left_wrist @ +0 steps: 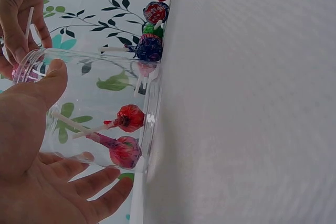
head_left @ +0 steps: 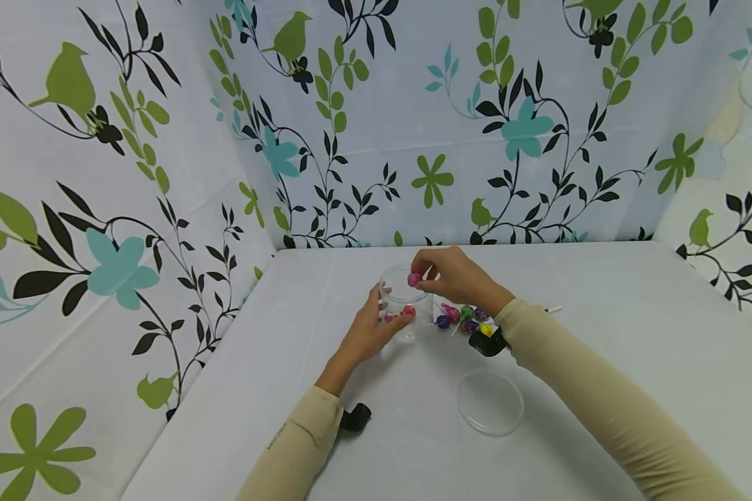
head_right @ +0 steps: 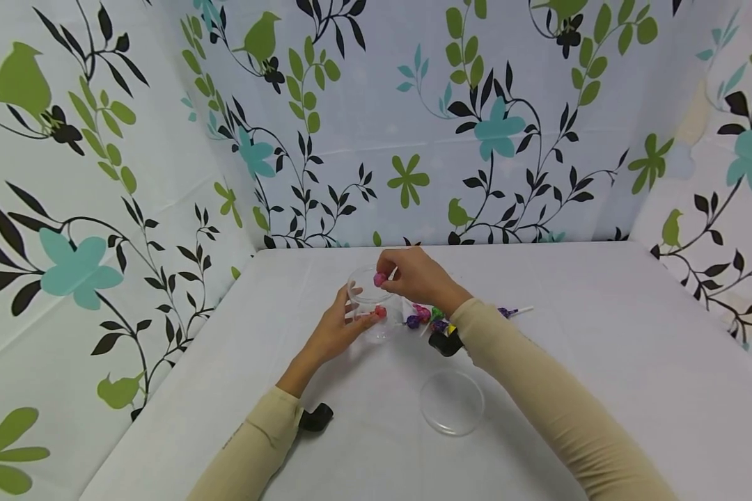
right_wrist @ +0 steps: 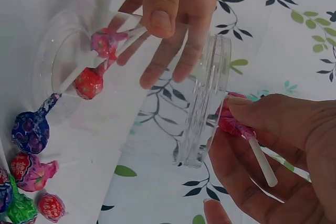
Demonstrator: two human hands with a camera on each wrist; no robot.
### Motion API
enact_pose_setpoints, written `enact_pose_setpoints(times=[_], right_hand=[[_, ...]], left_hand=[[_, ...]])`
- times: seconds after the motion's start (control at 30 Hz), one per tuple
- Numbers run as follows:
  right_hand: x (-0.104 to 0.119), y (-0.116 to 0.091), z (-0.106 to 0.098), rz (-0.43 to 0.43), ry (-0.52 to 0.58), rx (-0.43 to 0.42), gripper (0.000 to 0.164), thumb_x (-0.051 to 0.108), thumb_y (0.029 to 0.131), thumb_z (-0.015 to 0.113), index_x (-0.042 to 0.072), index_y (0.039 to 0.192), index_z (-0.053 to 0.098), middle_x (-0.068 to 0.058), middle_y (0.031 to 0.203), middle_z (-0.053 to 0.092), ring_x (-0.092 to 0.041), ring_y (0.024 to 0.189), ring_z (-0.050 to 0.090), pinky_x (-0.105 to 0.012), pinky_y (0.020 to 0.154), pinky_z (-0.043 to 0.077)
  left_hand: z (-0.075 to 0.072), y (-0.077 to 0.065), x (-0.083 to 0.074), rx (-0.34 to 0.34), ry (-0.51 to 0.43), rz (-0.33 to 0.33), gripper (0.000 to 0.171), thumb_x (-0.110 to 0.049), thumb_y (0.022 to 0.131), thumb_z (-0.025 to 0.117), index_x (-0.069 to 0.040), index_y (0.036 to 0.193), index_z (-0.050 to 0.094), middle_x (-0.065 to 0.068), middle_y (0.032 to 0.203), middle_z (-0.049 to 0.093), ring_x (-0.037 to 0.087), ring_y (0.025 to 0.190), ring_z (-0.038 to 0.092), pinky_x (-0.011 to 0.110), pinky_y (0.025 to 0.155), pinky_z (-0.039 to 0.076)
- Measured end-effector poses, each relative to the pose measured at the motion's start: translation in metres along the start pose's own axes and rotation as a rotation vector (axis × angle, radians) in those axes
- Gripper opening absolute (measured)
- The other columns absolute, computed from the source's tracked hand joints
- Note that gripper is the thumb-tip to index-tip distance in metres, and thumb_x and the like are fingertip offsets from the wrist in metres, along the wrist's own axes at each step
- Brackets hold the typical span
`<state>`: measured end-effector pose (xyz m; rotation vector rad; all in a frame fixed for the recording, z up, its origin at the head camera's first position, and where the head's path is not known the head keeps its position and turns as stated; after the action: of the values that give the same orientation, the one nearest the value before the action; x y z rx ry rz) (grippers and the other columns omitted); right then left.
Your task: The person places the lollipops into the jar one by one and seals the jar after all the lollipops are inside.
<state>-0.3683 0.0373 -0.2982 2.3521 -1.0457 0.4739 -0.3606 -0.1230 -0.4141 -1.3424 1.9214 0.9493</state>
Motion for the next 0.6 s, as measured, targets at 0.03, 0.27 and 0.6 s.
enact_pose_setpoints(times=[0.03, 0.27, 0.6], right_hand=[[-0.002, 0.000, 0.001, -0.001, 0.004, -0.002, 0.017, 0.006, 0.093, 0.080, 0.007, 0.107, 0.072, -0.001, 0.099, 0.072, -0.021, 0.092, 0.070, -0.036, 0.079, 0.061], [-0.011, 0.000, 0.008, 0.005, 0.024, -0.011, 0.016, 0.008, 0.092, 0.081, 0.009, 0.105, 0.071, 0.002, 0.095, 0.072, -0.018, 0.088, 0.068, -0.036, 0.079, 0.061], [-0.011, -0.004, 0.008, 0.002, 0.031, -0.023, 0.021, 0.009, 0.093, 0.080, 0.007, 0.112, 0.071, -0.004, 0.105, 0.073, -0.021, 0.097, 0.069, -0.044, 0.092, 0.057]], left_hand=[[0.000, 0.000, 0.000, 0.002, -0.001, -0.001, 0.095, -0.050, 0.096, 0.074, -0.014, 0.165, 0.019, 0.009, 0.161, 0.040, 0.037, 0.142, 0.046, 0.060, 0.110, 0.041], [0.002, -0.001, -0.001, 0.009, -0.003, -0.007, 0.094, -0.046, 0.097, 0.074, -0.013, 0.165, 0.019, 0.009, 0.162, 0.039, 0.036, 0.142, 0.045, 0.058, 0.111, 0.041], [0.000, 0.001, -0.002, 0.004, 0.009, 0.020, 0.094, -0.048, 0.098, 0.072, -0.012, 0.165, 0.019, 0.011, 0.161, 0.041, 0.037, 0.140, 0.048, 0.057, 0.111, 0.042]])
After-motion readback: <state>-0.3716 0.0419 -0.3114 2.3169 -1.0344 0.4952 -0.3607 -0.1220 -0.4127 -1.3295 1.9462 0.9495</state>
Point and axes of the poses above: each hand's wrist, its own y-axis towards the middle knuckle, its own z-axis out of the palm, x = y × z, the point moved 8 cm from there along y, towards the middle knuckle
